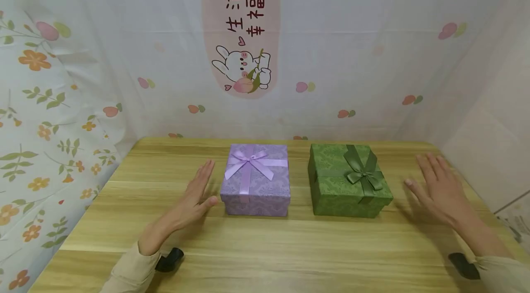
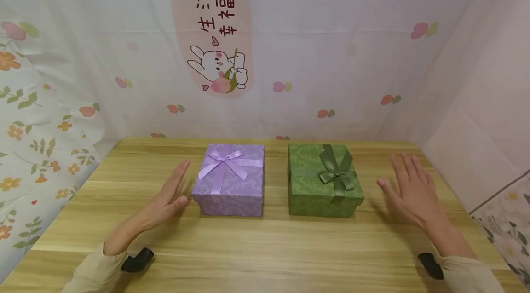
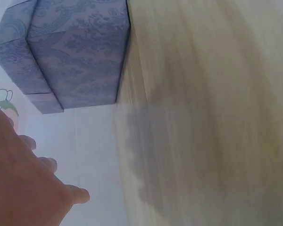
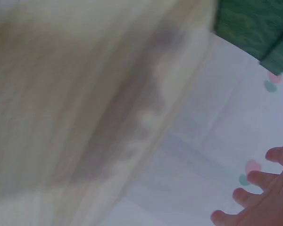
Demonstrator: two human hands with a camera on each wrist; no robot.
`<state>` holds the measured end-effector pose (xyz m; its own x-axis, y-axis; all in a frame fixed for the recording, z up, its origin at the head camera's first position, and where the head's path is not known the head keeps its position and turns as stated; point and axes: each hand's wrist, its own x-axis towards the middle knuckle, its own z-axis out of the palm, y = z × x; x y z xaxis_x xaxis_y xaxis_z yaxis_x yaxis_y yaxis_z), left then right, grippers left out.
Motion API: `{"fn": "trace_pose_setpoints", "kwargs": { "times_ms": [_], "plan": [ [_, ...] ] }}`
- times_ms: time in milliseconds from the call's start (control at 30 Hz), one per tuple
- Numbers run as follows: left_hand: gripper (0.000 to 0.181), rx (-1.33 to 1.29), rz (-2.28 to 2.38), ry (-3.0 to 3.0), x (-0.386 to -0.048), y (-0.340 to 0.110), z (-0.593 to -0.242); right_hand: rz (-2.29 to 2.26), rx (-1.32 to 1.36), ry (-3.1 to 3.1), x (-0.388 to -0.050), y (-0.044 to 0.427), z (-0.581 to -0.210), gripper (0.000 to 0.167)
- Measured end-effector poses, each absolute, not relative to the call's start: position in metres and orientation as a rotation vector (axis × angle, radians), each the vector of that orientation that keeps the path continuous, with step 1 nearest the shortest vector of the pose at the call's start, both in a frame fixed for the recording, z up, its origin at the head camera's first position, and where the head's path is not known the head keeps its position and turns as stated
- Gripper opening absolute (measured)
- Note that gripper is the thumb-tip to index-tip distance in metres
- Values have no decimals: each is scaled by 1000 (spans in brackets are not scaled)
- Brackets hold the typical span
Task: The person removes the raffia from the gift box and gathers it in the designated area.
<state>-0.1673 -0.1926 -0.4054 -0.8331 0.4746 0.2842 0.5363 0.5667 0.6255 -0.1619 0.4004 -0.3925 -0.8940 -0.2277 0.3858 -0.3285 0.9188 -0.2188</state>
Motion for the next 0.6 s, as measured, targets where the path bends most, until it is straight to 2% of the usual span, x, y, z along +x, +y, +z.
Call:
{"fn": "trace_pose_setpoints", "kwargs": {
  "times_ms": [300, 467, 600],
  "plan": [
    [82, -892, -1452, -2561, -163, -181, -407, 881, 419, -2588, -146, 375, -364, 57],
    [86, -856, -1560, -2477, -165, -167, -404, 1103, 425, -2452, -134, 330, -338, 51],
    [91, -831, -1554, -2446, -168, -161, -402, 1439, 585, -2212, -130, 279, -320, 45]
  ]
}}
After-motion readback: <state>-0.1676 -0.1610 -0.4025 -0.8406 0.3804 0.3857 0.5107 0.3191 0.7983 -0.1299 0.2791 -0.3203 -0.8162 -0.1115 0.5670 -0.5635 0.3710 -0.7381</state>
